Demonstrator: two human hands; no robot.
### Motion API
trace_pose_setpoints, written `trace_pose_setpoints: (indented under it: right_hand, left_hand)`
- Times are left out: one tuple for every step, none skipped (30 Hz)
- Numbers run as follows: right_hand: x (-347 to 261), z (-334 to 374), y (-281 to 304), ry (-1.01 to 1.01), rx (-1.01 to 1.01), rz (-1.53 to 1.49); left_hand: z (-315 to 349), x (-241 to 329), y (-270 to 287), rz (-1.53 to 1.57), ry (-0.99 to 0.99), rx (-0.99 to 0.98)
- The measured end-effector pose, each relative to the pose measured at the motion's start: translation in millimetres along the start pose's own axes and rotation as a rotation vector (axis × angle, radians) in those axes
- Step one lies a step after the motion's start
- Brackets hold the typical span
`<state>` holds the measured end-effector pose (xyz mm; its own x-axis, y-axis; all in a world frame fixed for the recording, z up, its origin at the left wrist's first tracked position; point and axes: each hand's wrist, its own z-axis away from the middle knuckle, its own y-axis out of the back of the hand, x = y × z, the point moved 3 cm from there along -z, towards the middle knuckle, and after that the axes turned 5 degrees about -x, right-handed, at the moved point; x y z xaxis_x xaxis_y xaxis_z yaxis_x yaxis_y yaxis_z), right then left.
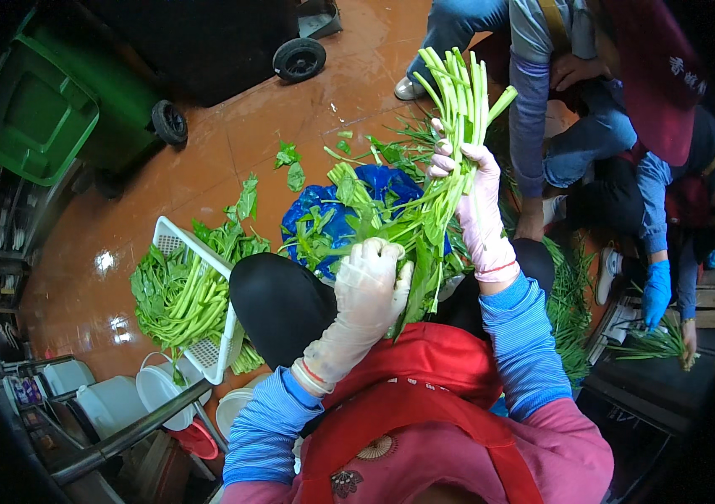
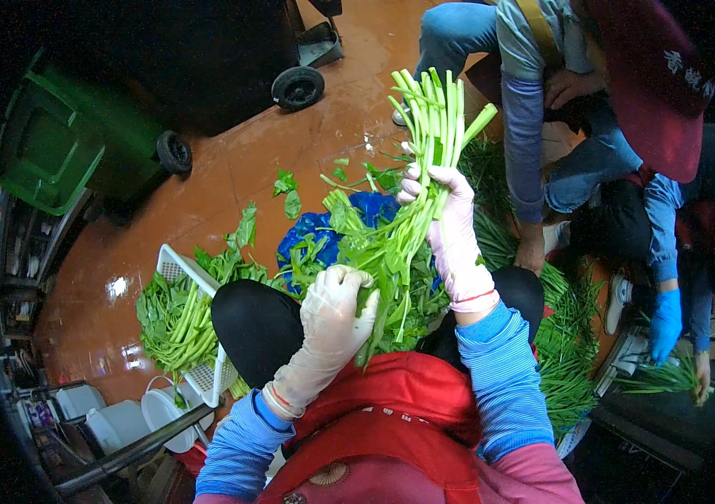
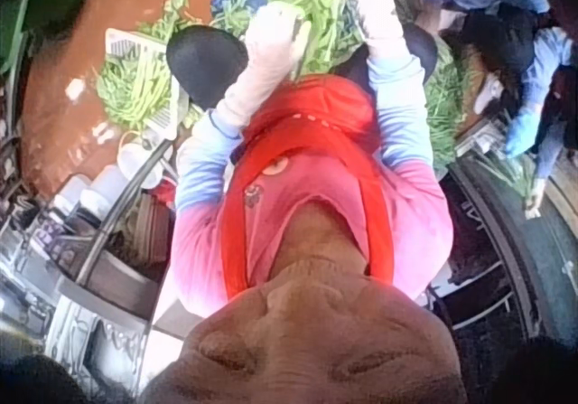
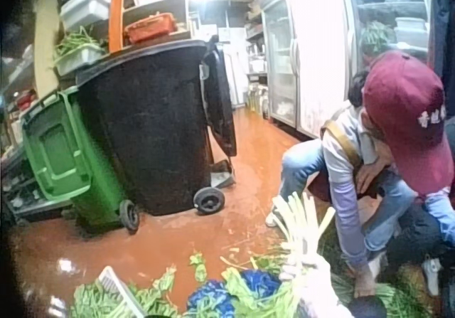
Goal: The person sits on the floor and sorts leafy green vegetables by hand, removing unwanted leaves and stems, then placing the cleaned bunches into a white basket. Other workers are visible nearby performing similar tasks.
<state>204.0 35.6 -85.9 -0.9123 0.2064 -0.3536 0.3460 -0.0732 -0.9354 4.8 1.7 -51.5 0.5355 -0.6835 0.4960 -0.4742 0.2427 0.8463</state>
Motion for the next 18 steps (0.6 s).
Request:
trace_pose_setpoints:
  right_hand:
    - [0,-1,1,-0.002,-0.017,0.005]
    - [0,-1,1,-0.005,-0.033,0.011]
    - [0,0,2,-0.008,-0.033,0.012]
    - [1,0,2,-0.011,-0.033,0.014]
    - [2,0,2,-0.013,-0.033,0.017]
    - [2,0,2,-0.01,-0.022,0.019]
    - [2,0,2,-0.007,-0.011,0.021]
    - [2,1,2,-0.005,-0.001,0.023]
    - [2,1,2,-0.007,0.004,0.032]
    - [3,1,3,-0.009,0.008,0.04]
    - [3,1,4,-0.011,0.012,0.049]
    - [3,1,3,-0.014,0.01,0.049]
    - [4,1,1,-0.017,0.008,0.048]
    - [4,2,1,-0.016,0.011,0.051]
    - [3,2,2,-0.024,0.009,0.042]
    - [2,2,3,-0.032,0.007,0.034]
    - [3,3,5,-0.041,0.007,0.023]
    - [3,3,7,-0.042,0.022,0.044]
  left_hand:
    - [-1,-1,-3,-0.005,0.004,0.001]
    - [-2,-3,-6,-0.01,0.008,0.0]
    - [-2,-4,-9,-0.002,0.003,0.016]
    - [-2,-6,-10,0.003,0.023,0.021]
    - [-3,-9,-10,0.009,0.043,0.027]
    - [-4,-11,-10,0.015,0.063,0.033]
    - [-6,-12,-11,-0.003,0.058,0.045]
    - [-6,-13,-13,-0.029,0.035,0.038]
    - [-7,-15,-16,-0.056,0.013,0.031]
    - [-7,-16,-18,-0.082,-0.01,0.024]
    - [-8,-17,-19,-0.082,-0.011,0.017]
    - [-8,-18,-18,-0.036,-0.011,-0.001]
    - [-7,-21,-17,0.009,-0.01,-0.019]
    - [-7,-22,-16,0.059,-0.013,-0.04]
    - [-8,-25,-15,0.166,0.011,-0.117]
    - [-9,-27,-11,0.273,0.034,-0.194]
    - [-11,-29,-7,0.379,0.06,-0.275]
    - [-14,-29,-1,0.466,0.102,-0.353]
